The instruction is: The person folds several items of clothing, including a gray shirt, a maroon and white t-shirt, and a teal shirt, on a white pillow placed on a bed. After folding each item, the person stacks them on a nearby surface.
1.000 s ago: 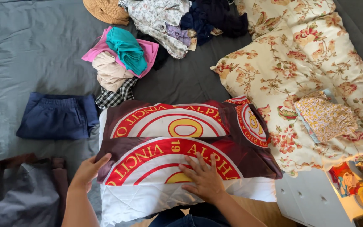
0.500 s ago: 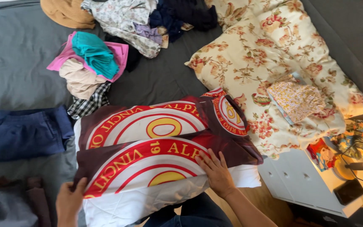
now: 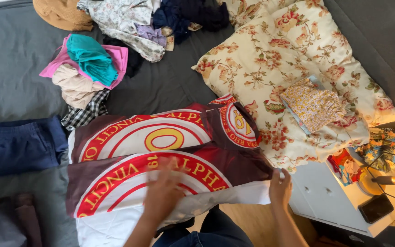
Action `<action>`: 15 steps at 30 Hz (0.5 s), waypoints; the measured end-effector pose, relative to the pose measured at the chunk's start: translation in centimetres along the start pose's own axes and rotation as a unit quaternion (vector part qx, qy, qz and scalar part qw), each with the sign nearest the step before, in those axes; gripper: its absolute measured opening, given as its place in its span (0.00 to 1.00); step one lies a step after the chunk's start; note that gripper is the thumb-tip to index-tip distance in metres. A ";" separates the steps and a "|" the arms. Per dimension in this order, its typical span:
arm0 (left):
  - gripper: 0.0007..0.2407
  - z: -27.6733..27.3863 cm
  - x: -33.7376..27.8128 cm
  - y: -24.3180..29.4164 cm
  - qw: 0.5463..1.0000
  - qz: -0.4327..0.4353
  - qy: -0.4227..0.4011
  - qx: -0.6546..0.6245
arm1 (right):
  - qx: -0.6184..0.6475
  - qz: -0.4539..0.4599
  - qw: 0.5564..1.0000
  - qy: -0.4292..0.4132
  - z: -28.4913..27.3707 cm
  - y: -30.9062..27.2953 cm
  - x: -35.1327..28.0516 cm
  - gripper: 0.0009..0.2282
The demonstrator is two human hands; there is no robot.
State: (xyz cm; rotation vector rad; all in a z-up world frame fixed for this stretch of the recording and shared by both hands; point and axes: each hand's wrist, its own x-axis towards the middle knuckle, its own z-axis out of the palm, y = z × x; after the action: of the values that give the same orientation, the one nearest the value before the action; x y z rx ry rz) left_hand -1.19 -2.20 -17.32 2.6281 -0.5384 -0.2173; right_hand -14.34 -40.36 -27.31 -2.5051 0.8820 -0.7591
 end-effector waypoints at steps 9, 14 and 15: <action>0.30 7.5 1.1 9.4 0.946 0.309 -0.045 0.092 | 0.332 0.528 0.709 -0.330 -3.1 2.2 5.7 0.16; 0.25 8.7 1.3 9.5 0.953 0.295 -0.007 0.067 | 0.370 0.446 0.729 -0.364 -3.0 5.1 6.9 0.15; 0.25 8.6 1.2 9.9 0.953 0.294 -0.010 0.068 | 0.370 0.449 0.727 -0.366 -2.4 6.2 6.7 0.15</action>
State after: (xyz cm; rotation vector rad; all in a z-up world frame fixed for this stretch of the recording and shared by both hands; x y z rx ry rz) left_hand -5.41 -14.21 -20.51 2.4580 -1.3463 -0.0168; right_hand -14.24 -49.68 -26.12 -1.1916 1.0206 0.2184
